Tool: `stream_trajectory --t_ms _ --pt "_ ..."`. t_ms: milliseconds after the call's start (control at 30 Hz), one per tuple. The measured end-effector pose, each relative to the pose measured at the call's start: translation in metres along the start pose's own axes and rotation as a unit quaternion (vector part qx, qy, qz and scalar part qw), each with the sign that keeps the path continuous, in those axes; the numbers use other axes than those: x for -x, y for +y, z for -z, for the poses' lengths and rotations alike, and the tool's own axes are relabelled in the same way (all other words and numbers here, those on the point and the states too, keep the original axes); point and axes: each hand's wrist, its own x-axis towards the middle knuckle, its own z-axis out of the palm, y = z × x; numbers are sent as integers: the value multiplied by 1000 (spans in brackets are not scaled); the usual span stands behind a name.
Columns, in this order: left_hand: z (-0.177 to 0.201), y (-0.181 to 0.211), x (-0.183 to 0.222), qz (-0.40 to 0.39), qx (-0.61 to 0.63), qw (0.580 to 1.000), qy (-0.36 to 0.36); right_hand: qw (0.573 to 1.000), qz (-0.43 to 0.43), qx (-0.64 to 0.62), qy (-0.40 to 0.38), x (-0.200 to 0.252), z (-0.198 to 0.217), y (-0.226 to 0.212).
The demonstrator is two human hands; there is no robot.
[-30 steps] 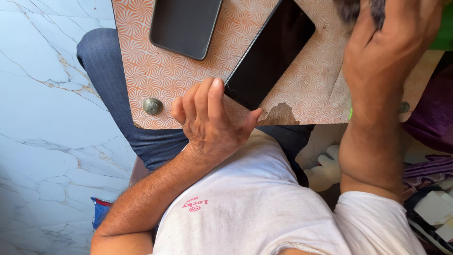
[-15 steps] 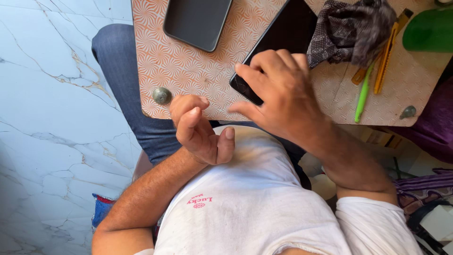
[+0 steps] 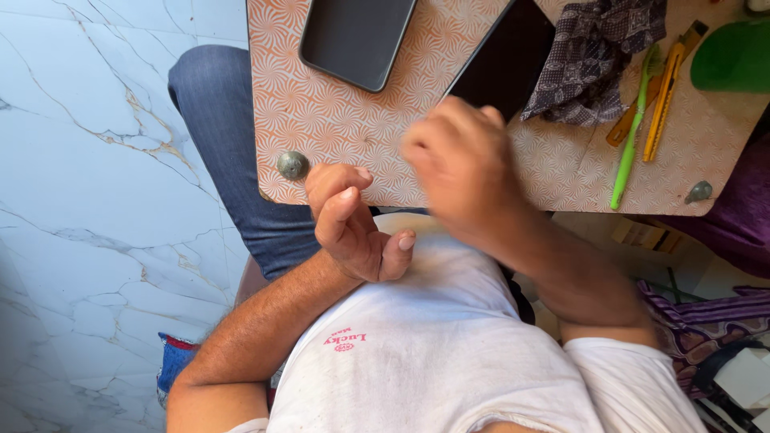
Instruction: The person cleans a smartphone and its protective case by brushing various edges and camera components with a brush and wiping the surfaces with a cloth.
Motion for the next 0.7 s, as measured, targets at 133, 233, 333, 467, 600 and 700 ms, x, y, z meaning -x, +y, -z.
stream_trajectory --t_ms 133,233,333,467,600,700 --pt "-1 -2 0 -9 4 1000 -16 954 -118 -274 44 53 72 17" --pt "0 0 -2 -13 4 1000 -19 850 -165 -450 218 132 112 46" --pt "0 0 0 -5 5 1000 -25 824 -173 -505 189 226 136 95" --pt "1 6 -5 34 15 998 -58 977 -187 -18 -103 298 111 133" --pt "8 20 -31 28 -116 970 -214 940 -288 146 -110 263 145 104" --pt "-1 30 -44 63 -245 909 -331 968 -232 73 61 195 160 59"
